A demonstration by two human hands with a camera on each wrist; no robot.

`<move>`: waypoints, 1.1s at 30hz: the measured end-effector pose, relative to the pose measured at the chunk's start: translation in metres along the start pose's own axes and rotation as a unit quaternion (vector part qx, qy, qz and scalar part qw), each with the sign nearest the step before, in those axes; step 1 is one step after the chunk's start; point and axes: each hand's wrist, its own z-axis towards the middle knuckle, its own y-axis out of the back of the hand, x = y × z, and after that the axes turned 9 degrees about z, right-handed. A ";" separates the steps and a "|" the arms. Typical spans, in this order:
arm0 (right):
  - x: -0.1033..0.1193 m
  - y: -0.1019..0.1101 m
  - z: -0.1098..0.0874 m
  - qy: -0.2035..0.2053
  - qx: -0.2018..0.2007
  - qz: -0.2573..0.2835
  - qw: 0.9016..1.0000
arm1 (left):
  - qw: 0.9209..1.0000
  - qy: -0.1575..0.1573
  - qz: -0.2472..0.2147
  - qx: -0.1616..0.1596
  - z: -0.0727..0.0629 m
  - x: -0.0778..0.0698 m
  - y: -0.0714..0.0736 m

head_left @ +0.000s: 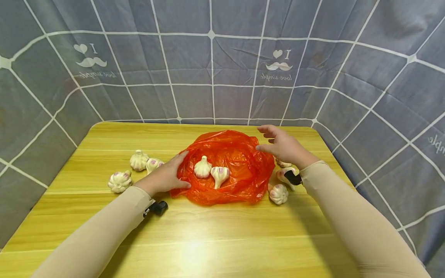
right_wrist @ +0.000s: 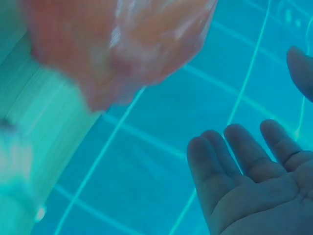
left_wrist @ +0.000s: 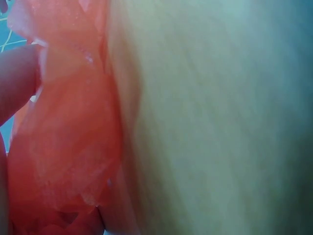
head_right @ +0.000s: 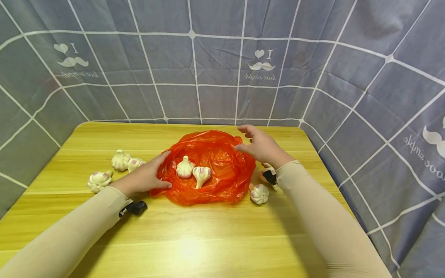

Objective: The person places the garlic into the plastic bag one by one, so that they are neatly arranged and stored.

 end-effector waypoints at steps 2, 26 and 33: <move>-0.009 0.007 0.000 -0.005 -0.012 -0.003 1.000 | 1.000 0.002 0.000 0.001 0.000 0.000 -0.001; -0.107 0.032 0.000 -0.064 -0.035 -0.067 0.995 | 1.000 -0.004 0.009 -0.008 0.001 0.002 -0.003; -0.123 0.030 0.000 -0.077 -0.028 -0.059 0.995 | 1.000 -0.004 0.009 -0.010 0.001 0.002 -0.004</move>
